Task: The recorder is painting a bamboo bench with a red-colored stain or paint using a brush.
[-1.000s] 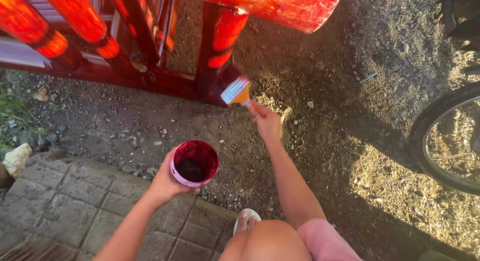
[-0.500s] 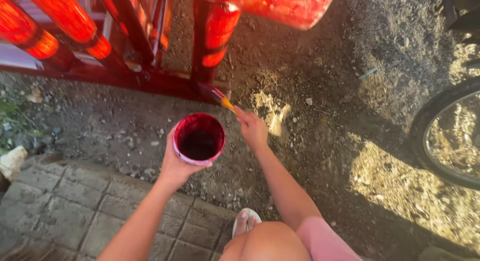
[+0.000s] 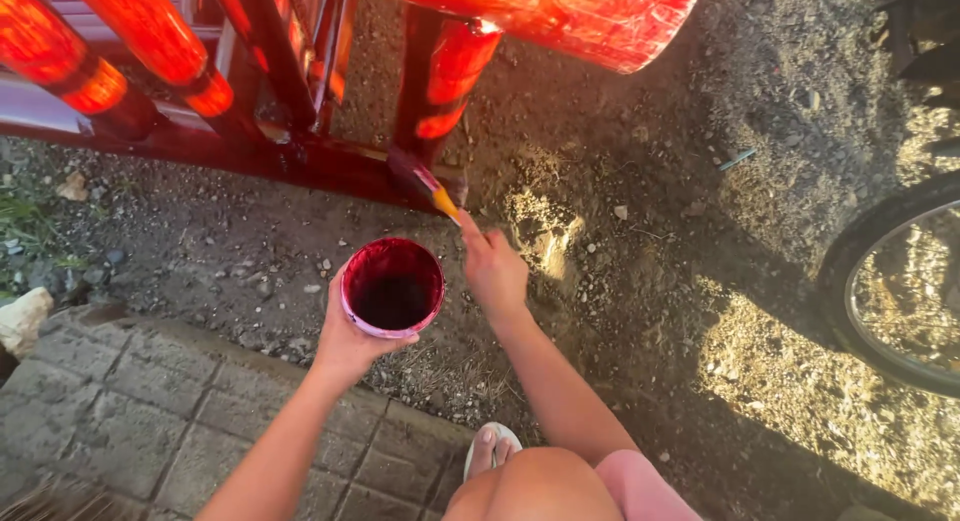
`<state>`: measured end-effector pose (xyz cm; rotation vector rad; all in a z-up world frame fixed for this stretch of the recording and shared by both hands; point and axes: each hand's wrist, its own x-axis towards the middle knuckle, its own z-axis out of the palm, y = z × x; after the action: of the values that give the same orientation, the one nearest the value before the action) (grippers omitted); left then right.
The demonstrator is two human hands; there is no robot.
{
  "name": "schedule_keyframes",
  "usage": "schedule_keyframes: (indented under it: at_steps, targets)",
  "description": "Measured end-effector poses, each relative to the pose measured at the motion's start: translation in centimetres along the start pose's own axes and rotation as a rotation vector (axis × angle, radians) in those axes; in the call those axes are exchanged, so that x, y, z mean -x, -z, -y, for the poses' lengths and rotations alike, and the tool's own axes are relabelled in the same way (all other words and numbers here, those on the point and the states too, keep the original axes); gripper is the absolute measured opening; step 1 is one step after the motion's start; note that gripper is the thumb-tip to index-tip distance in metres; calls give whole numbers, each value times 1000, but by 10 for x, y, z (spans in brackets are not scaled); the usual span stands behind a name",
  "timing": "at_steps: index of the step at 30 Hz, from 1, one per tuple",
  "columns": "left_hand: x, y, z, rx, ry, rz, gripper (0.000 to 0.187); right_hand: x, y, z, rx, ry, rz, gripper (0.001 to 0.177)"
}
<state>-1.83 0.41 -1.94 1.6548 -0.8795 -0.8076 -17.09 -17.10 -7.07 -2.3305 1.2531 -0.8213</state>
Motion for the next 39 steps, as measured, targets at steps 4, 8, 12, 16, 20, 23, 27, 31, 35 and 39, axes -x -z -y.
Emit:
schedule_keyframes:
  at_steps: [4,8,12,16,20,23,27,31,35,39]
  targets:
    - [4,11,0,-79,-6,17,123,17,16,-9,-1,-100,31,37]
    - [3,13,9,-8,20,36,125,1,25,-37,-119,-14,-170,38]
    - [5,10,1,-48,46,29,124,10,-31,-75,-554,-296,-22,43]
    - [5,8,-1,-4,64,34,124,4,-78,-102,-506,-401,246,41]
    - [4,9,-13,-27,53,28,124,-14,-70,-106,-163,-430,294,36]
    - [4,12,-13,-91,61,13,126,-40,-46,-90,-137,-525,169,38]
    - [6,10,-15,-59,81,14,126,-36,-62,-78,-251,-576,327,37]
    - [3,2,-13,-84,82,19,124,33,-152,-119,-120,-217,324,31]
    - [2,-3,-10,-29,98,45,124,16,-92,-80,-364,-415,465,40]
    - [2,-4,-13,16,112,50,122,-12,-32,-59,-409,-499,428,39]
